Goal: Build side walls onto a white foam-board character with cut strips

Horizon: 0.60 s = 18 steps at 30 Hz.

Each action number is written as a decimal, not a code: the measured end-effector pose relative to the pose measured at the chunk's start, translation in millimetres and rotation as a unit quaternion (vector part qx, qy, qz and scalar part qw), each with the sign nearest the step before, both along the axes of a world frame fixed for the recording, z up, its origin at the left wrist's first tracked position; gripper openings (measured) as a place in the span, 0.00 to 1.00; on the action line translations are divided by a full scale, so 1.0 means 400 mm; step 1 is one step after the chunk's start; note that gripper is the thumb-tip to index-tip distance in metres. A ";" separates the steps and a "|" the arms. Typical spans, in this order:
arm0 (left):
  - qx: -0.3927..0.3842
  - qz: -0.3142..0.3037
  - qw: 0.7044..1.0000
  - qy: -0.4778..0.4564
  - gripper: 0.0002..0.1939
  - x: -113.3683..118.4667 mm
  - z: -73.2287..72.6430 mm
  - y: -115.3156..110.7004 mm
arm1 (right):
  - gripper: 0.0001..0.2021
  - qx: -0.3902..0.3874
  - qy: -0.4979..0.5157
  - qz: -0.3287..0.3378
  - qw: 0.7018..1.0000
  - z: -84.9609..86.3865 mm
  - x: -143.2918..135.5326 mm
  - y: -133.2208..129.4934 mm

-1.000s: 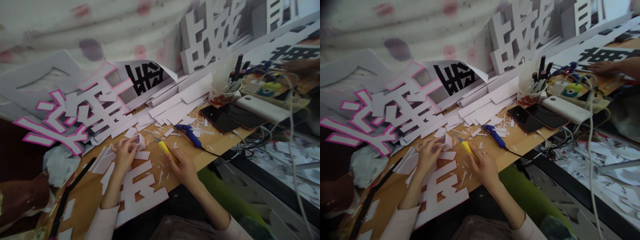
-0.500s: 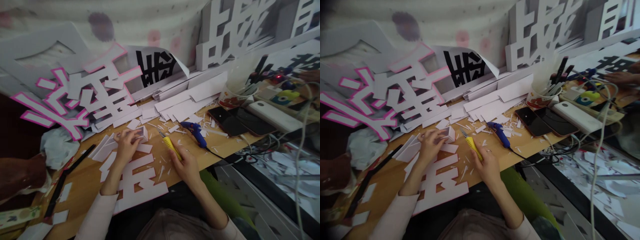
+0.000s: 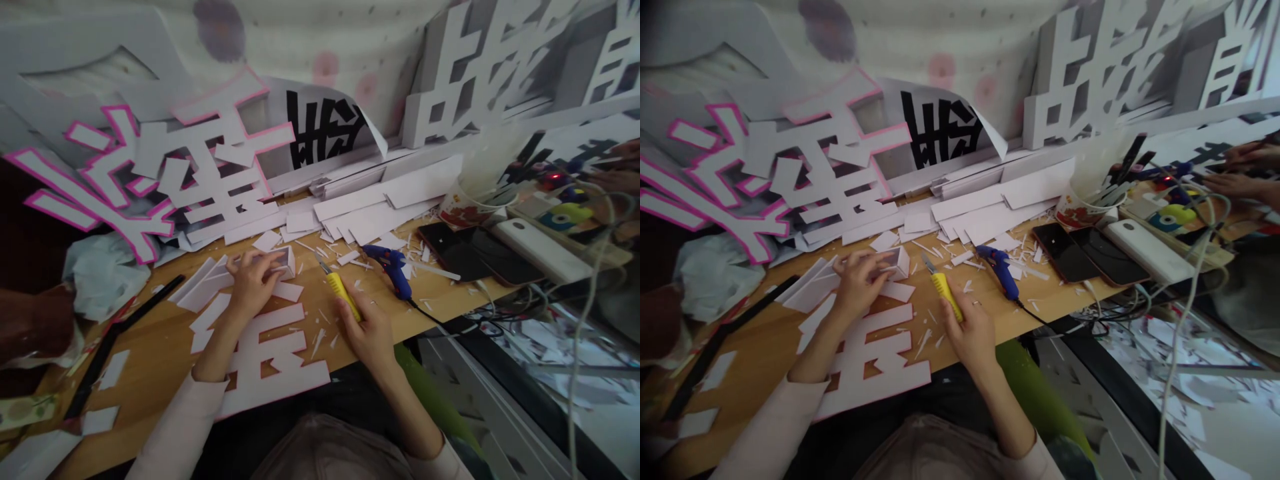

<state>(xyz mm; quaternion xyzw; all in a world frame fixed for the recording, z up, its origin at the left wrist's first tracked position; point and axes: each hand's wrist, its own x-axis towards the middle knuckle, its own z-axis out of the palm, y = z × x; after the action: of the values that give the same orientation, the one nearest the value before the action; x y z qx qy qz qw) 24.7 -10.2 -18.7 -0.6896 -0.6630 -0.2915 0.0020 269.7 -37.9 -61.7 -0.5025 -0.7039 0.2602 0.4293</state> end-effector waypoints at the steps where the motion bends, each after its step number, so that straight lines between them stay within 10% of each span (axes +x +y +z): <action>1: 0.002 -0.001 1.000 -0.001 0.15 -0.001 0.001 0.001 | 0.22 -0.002 0.002 0.000 1.000 0.001 0.000 -0.001; 18: 0.015 0.001 1.000 -0.005 0.13 -0.003 -0.007 0.002 | 0.21 0.000 -0.003 0.000 1.000 0.007 -0.002 -0.003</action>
<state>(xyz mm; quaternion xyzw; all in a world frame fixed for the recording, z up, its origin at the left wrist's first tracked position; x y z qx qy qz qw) 23.5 -9.3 -21.3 -0.6869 -0.6596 -0.3049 0.0089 268.8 -39.0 -59.0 -0.5035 -0.7049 0.2585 0.4276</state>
